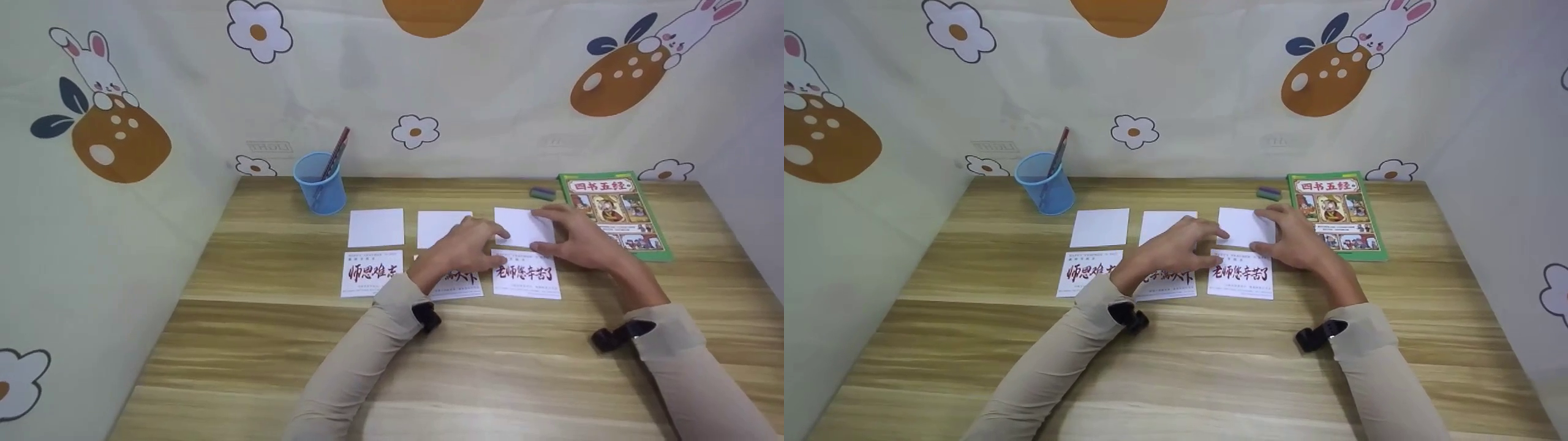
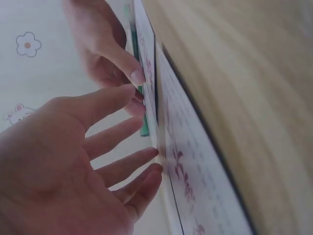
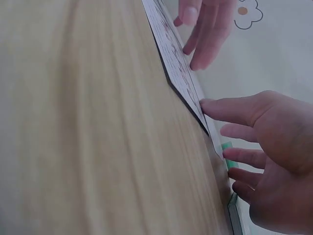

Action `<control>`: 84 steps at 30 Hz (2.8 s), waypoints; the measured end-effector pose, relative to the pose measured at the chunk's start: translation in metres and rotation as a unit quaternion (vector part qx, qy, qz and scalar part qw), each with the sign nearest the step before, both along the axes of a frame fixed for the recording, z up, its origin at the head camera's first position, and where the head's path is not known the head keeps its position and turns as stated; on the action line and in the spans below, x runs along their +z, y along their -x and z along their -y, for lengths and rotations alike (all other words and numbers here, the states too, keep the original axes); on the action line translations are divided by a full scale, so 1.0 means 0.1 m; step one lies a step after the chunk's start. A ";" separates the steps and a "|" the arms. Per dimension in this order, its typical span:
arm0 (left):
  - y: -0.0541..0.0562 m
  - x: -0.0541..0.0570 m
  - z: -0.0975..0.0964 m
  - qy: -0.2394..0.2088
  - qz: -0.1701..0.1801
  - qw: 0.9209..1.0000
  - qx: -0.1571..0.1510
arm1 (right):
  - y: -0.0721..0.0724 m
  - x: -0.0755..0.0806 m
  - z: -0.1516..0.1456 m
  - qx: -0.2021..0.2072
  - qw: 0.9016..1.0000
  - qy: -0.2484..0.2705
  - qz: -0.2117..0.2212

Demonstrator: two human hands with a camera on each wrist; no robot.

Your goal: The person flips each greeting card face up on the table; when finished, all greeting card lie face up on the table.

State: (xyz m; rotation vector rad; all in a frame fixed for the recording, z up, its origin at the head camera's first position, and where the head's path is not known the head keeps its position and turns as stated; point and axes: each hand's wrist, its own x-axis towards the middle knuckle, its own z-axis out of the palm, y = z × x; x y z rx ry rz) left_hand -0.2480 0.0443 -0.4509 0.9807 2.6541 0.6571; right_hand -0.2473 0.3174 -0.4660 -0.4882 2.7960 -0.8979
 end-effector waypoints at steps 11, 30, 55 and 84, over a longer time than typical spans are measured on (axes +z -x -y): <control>-0.11 0.01 -0.02 0.050 0.008 0.999 0.010 | 0.14 0.08 -0.04 -0.014 0.998 -0.012 0.053; -0.14 -0.02 -0.05 0.058 0.007 0.998 0.037 | 0.13 0.14 -0.01 -0.039 0.997 -0.037 0.053; -0.04 0.03 -0.05 -0.349 0.081 0.933 0.044 | -0.01 0.28 0.40 0.007 0.970 0.241 -0.027; -0.01 0.03 -0.02 -0.453 0.188 0.861 0.133 | -0.03 0.25 0.47 -0.052 0.971 0.231 -0.033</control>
